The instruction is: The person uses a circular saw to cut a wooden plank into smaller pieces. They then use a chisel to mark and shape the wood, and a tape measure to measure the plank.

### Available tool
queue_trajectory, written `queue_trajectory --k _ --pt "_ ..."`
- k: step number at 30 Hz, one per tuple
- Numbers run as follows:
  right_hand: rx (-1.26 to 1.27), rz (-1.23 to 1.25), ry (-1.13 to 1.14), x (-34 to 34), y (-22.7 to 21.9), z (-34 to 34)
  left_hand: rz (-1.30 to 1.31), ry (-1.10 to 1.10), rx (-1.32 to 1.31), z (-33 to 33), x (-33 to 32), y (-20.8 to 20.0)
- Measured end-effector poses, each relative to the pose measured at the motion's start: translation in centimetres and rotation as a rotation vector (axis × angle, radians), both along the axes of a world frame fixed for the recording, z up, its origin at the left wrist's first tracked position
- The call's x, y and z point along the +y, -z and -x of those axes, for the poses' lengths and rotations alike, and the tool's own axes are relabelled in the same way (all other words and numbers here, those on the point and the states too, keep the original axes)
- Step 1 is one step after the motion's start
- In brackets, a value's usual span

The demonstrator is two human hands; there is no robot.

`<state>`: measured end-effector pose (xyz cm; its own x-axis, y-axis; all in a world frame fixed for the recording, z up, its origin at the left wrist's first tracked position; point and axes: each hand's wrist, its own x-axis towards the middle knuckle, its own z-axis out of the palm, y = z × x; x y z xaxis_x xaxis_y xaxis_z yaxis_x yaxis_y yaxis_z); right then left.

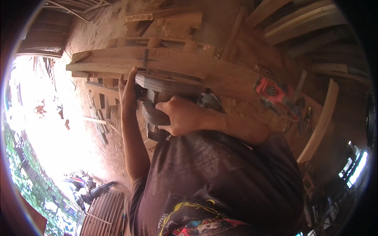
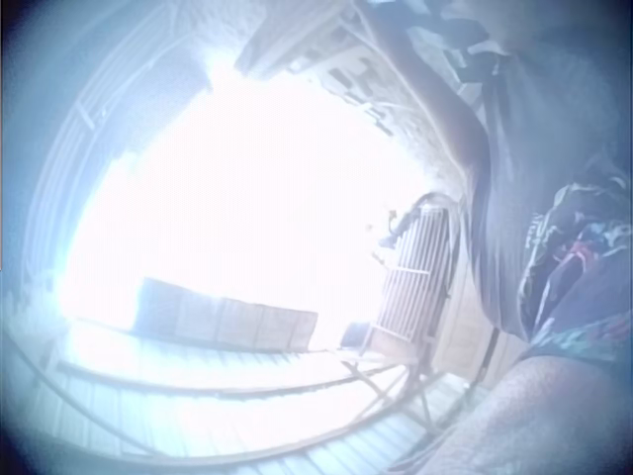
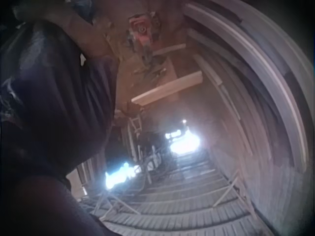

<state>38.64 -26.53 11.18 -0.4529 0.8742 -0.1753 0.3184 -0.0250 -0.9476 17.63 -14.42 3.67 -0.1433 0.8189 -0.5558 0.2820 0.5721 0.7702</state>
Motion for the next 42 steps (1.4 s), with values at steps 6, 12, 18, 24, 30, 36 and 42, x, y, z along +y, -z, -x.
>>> queue_trajectory --k 6,12,18,24,30,36,42 --pt "-0.003 0.082 -0.006 1.3 -1.0 0.7 0.011 0.051 0.015 2.8 1.2 1.9" --pt "-0.013 0.094 -0.020 2.0 -0.9 1.3 -0.026 0.078 -0.028 2.4 1.3 0.7" --pt "-0.011 0.038 0.008 2.3 -0.5 2.1 -0.145 0.141 -0.023 3.4 1.4 1.3" --pt "-0.001 -0.033 0.021 2.7 -0.1 2.7 -0.061 0.281 -0.254 7.2 2.6 3.9" --pt "-0.003 -0.049 0.028 3.3 0.0 3.5 -0.038 0.226 -0.245 6.3 2.8 1.9" --pt "-0.028 -0.049 0.022 4.2 -0.5 4.2 -0.114 0.223 -0.194 7.7 3.1 4.2" --pt "-0.029 0.008 0.039 4.9 -1.0 4.6 -0.134 0.306 -0.029 8.0 4.3 4.6"
